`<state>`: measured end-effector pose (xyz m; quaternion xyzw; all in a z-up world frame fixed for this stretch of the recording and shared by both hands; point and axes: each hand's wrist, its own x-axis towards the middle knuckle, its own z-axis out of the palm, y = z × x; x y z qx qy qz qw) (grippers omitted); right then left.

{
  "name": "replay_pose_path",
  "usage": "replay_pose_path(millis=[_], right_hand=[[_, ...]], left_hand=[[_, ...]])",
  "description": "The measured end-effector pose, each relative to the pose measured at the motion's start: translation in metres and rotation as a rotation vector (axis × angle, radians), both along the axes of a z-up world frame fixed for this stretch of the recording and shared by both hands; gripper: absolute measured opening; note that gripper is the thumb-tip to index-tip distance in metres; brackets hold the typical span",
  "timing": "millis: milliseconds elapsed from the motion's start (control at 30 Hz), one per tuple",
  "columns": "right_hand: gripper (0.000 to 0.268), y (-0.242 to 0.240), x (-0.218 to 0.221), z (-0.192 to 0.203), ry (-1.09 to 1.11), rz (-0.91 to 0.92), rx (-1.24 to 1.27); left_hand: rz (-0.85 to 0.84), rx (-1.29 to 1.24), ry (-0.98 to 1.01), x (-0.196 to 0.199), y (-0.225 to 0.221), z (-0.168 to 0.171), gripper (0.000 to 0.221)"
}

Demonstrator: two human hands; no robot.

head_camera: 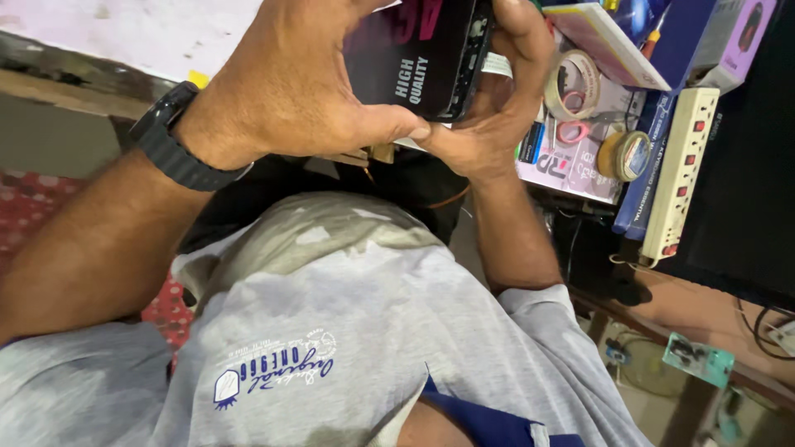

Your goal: The person assembles a mobile phone by hand, aligning and pressing a screen component into the frame, then seating a battery and connecting internal ribbon cables.

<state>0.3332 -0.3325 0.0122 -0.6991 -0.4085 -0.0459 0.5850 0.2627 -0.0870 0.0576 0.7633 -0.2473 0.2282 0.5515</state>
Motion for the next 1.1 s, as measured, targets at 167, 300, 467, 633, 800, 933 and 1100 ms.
replay_pose_path(millis=[167,300,467,633,800,933,1100], right_hand=[[0.117,-0.008,0.014,-0.012,-0.041,-0.056,-0.04],[0.105,-0.006,0.015,0.006,-0.102,0.03,-0.048],[0.09,-0.003,0.019,0.025,-0.255,0.09,-0.101],[0.074,-0.002,0.011,0.045,-0.099,0.153,-0.118],[0.066,0.015,0.006,0.066,-0.137,0.162,-0.143],[0.055,0.022,-0.002,0.094,-0.215,0.103,-0.344],[0.049,0.028,0.001,0.127,-0.344,0.093,-0.577]], left_hand=[[-0.013,-0.01,0.087,0.019,-0.009,-0.021,0.064],[-0.063,-0.041,0.001,0.028,-0.009,-0.028,0.074],[-0.123,-0.069,0.025,0.027,-0.005,-0.034,0.079],[-0.19,-0.119,-0.008,0.028,0.005,-0.032,0.084],[-0.213,-0.183,0.035,0.025,0.014,-0.036,0.083],[-0.264,-0.285,0.061,0.027,0.014,-0.047,0.089],[-0.32,-0.345,0.074,0.031,0.015,-0.054,0.095]])
